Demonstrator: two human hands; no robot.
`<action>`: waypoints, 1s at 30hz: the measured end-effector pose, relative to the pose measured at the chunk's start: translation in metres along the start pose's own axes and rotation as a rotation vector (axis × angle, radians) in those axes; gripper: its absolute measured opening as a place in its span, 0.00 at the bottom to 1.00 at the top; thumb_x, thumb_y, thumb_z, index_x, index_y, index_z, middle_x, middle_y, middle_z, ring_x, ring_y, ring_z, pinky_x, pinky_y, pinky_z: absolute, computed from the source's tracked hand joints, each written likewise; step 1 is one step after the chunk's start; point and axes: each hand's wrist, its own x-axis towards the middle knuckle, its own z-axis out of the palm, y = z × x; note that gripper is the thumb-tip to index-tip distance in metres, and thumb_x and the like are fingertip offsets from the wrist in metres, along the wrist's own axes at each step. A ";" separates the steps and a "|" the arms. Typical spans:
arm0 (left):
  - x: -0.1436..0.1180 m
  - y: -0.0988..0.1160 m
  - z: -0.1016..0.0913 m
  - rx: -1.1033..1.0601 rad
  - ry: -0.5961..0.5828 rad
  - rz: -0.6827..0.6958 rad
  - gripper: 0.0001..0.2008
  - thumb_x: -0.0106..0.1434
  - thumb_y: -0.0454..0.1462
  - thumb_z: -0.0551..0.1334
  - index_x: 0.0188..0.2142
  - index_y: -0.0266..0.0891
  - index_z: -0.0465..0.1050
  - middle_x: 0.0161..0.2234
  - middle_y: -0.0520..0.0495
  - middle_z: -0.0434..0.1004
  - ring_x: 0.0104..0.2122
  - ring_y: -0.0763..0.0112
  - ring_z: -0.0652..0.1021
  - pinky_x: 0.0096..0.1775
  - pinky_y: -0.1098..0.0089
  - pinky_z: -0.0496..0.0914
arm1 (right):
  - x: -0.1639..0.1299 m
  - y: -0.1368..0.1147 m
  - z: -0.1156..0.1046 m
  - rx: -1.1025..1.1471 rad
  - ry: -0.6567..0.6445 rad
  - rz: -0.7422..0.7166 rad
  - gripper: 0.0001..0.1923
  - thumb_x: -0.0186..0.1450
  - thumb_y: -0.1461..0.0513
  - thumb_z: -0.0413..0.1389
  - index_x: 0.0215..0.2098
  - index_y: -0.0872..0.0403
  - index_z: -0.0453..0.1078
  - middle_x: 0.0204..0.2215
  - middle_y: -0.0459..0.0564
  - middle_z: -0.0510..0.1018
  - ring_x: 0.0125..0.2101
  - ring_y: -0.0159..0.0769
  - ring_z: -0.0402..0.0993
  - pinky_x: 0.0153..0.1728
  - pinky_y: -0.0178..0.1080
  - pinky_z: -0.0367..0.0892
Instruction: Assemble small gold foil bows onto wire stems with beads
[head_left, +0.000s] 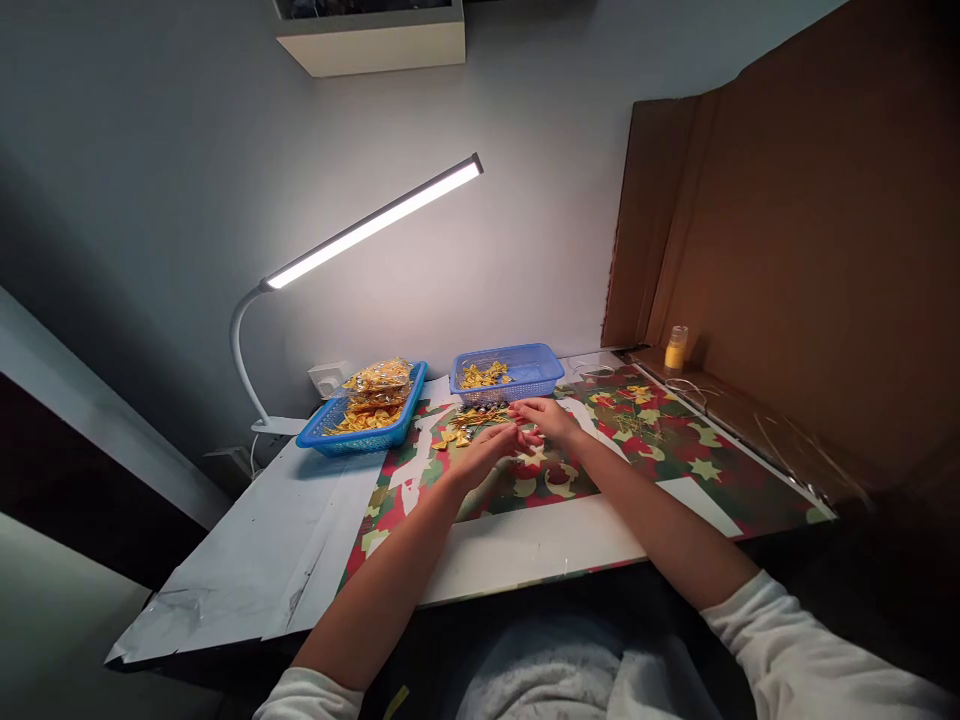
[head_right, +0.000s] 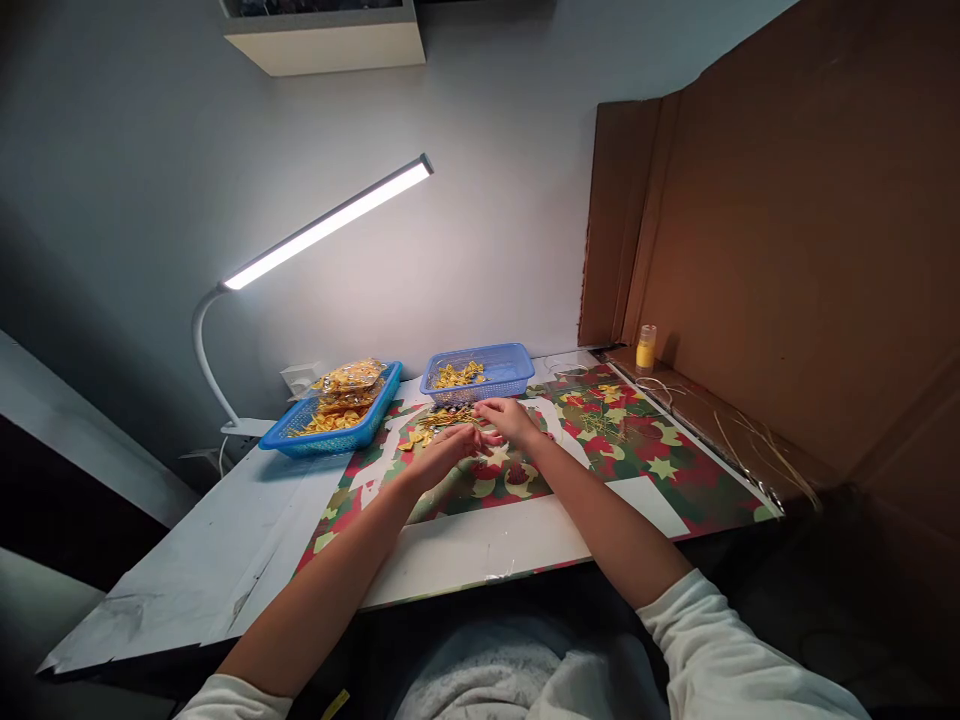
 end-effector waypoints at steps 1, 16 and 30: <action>0.001 0.000 -0.002 -0.062 0.031 -0.005 0.17 0.58 0.50 0.63 0.27 0.37 0.74 0.36 0.41 0.80 0.36 0.64 0.78 0.38 0.68 0.66 | 0.001 0.002 0.000 -0.072 0.055 -0.010 0.09 0.56 0.57 0.59 0.31 0.54 0.74 0.30 0.49 0.79 0.31 0.36 0.74 0.29 0.36 0.67; 0.010 -0.006 -0.009 -0.357 0.217 -0.049 0.12 0.56 0.39 0.64 0.21 0.37 0.67 0.26 0.49 0.73 0.32 0.72 0.74 0.43 0.71 0.67 | -0.012 0.015 0.016 -0.491 0.048 -0.552 0.15 0.62 0.64 0.55 0.46 0.48 0.76 0.42 0.52 0.78 0.44 0.42 0.68 0.47 0.46 0.61; 0.009 -0.005 -0.011 -0.322 0.175 -0.140 0.06 0.56 0.38 0.65 0.30 0.38 0.75 0.30 0.50 0.75 0.33 0.73 0.73 0.43 0.71 0.65 | -0.008 0.011 0.002 -0.457 0.010 -0.592 0.04 0.58 0.63 0.61 0.26 0.50 0.77 0.35 0.50 0.77 0.40 0.41 0.69 0.45 0.46 0.61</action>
